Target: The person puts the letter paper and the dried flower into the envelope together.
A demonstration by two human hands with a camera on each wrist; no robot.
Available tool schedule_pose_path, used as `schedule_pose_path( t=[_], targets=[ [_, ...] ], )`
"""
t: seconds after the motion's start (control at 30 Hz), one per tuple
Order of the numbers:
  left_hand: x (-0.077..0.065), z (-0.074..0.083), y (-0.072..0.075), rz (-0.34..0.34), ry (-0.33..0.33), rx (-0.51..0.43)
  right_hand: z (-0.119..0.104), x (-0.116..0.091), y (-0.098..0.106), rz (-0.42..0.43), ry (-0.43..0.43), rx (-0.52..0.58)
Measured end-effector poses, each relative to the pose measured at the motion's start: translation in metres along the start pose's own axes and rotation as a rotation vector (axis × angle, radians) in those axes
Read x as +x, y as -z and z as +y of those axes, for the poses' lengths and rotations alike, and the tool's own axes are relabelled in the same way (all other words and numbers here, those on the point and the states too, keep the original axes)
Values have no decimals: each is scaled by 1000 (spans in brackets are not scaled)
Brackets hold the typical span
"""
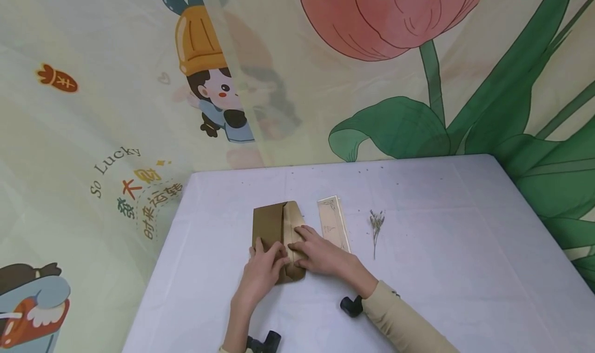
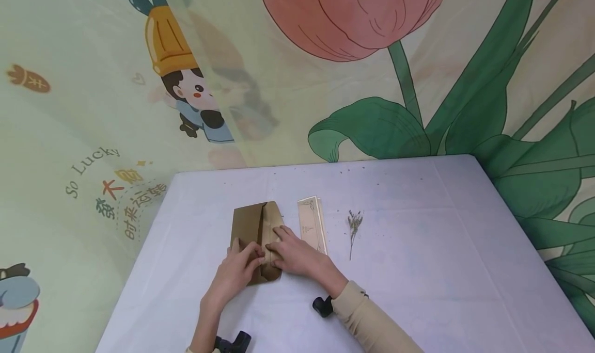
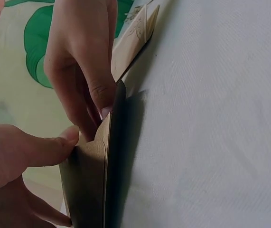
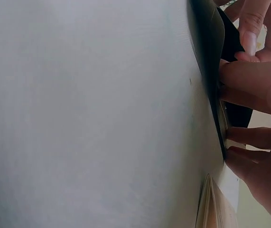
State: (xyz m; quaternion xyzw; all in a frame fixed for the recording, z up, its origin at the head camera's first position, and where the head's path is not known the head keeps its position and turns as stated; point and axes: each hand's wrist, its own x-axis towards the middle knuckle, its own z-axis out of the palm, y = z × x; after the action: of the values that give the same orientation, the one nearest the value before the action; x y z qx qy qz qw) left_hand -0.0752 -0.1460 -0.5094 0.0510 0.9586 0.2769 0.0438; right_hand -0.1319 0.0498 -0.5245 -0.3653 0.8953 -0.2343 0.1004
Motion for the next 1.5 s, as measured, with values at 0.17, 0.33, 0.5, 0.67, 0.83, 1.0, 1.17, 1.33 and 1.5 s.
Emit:
schedule_pose_path(
  t=[0.17, 0.33, 0.5, 0.67, 0.83, 1.0, 1.17, 1.33, 1.5],
  targets=[
    [-3, -4, 2, -36, 8, -20, 0, 0, 1, -3, -6, 13],
    [-6, -7, 5, -78, 29, -37, 0, 1, 2, -8, -13, 26],
    [-10, -11, 6, -102, 29, -60, 0, 1, 2, -23, -14, 27],
    [-10, -13, 7, -125, 33, -79, 0, 0, 5, -30, -11, 40],
    [-10, -14, 8, -115, 16, -68, 0, -1, 7, -28, -11, 37],
    [-12, -14, 7, -111, 22, -52, -4, 0, 5, -48, -33, 15],
    [-14, -15, 7, -107, 26, -43, -8, 0, 1, -49, -44, -27],
    [-15, -16, 5, -107, 12, -37, -8, -5, -1, -7, -32, -44],
    [-13, -16, 4, -94, -2, -31, -6, -10, 1, 82, 9, -74]
  ],
)
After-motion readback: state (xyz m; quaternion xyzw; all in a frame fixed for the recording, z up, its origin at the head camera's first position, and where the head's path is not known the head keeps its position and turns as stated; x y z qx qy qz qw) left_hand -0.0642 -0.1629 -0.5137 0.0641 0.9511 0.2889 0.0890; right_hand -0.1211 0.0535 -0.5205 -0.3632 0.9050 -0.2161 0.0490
